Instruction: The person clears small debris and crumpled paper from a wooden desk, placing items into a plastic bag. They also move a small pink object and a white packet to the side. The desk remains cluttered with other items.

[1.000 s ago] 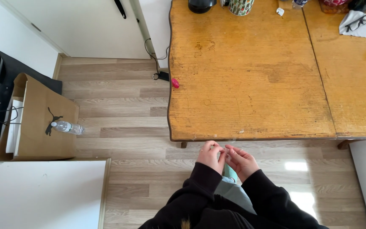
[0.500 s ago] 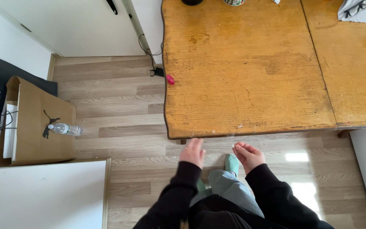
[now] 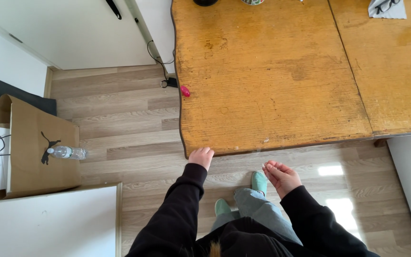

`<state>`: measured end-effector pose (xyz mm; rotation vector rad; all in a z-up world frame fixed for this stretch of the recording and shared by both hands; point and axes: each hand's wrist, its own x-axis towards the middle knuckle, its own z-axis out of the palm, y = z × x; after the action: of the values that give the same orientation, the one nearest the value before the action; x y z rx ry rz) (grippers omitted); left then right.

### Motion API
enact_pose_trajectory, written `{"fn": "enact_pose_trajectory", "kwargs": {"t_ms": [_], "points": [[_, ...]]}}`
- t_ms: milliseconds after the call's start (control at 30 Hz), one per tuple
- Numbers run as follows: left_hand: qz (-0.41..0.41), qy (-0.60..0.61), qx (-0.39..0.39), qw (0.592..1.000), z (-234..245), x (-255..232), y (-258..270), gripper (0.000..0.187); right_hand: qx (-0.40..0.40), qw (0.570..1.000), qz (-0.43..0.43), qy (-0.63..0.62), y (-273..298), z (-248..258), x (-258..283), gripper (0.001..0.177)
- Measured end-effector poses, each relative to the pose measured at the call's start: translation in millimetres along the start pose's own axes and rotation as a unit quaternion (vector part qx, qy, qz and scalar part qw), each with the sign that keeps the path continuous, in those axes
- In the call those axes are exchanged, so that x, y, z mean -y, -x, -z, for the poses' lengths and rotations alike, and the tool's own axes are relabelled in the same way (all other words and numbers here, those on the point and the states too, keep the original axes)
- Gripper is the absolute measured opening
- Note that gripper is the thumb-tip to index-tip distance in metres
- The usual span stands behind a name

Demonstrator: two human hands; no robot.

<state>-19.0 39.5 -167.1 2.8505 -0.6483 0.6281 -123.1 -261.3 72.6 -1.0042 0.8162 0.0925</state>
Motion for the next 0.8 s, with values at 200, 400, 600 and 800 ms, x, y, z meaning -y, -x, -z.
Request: {"fn": "enact_pose_trajectory", "kwargs": {"t_ms": [200,400,600,800], "points": [[0.269,0.221,0.101,0.932,108.2,4.1,-66.7,0.008,0.019,1.000,-0.004,0.002,-4.2,5.5,-0.8,0.023],[0.230,0.332,0.000,0.915,183.6,-68.6,-94.4,0.006,0.056,0.998,-0.008,0.009,15.1,-17.8,1.4,0.031],[0.184,0.420,-0.007,0.889,255.6,-152.1,-96.2,0.006,0.079,0.997,-0.021,0.001,22.3,-30.5,-2.0,0.036],[0.083,0.342,0.065,0.934,228.6,-157.0,-82.3,0.005,0.070,0.997,-0.025,0.033,10.4,-6.1,-18.2,0.033]]}}
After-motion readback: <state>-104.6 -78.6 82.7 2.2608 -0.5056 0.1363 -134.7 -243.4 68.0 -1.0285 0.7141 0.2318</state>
